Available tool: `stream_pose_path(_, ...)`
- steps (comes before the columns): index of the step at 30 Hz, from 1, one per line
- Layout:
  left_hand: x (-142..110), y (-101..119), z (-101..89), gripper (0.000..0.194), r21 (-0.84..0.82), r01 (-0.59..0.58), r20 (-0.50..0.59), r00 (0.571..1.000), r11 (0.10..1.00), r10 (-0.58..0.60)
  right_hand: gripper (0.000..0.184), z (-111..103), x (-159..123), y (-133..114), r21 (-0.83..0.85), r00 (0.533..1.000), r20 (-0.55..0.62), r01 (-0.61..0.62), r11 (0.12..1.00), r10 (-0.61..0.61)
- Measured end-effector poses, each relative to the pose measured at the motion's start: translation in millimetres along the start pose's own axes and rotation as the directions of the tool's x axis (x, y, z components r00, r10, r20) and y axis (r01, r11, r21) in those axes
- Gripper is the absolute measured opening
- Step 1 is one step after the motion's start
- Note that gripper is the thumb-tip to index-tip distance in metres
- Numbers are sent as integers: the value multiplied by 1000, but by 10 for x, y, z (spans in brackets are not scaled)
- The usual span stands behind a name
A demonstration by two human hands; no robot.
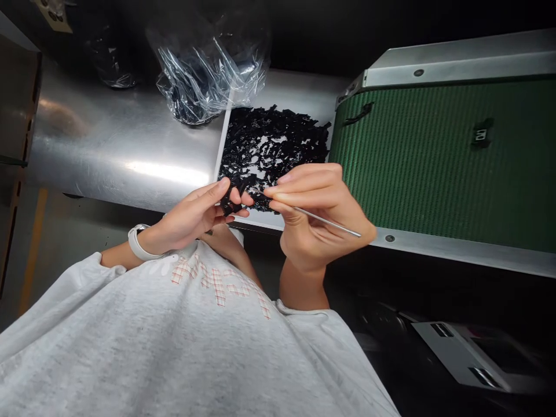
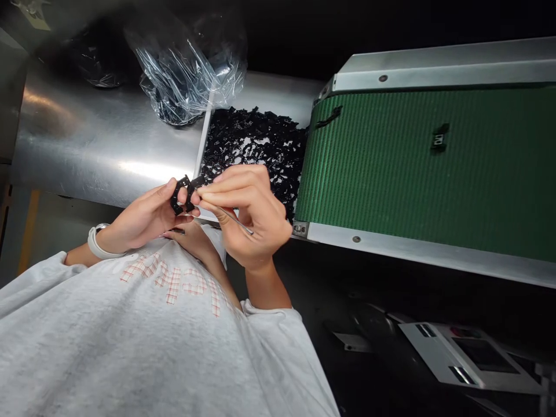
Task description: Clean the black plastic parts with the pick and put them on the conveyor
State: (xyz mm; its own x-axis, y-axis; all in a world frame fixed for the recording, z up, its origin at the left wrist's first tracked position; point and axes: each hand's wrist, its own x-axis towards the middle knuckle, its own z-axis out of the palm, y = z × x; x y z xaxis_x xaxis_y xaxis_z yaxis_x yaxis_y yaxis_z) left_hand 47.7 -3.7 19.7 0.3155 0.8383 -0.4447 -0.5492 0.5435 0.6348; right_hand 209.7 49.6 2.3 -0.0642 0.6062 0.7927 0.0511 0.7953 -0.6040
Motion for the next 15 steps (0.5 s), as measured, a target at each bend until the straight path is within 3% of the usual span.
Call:
stream_pose_path(9,-53,87,89,43,-91,74,95,993,993,-65,6,10,27,-11,16,997,-77,6,1000,-5)
stream_pose_path(15,-60,90,69,47,-121,141,131,983,983,-125,24,80,76,-54,-67,982,-188,-5,998,-8)
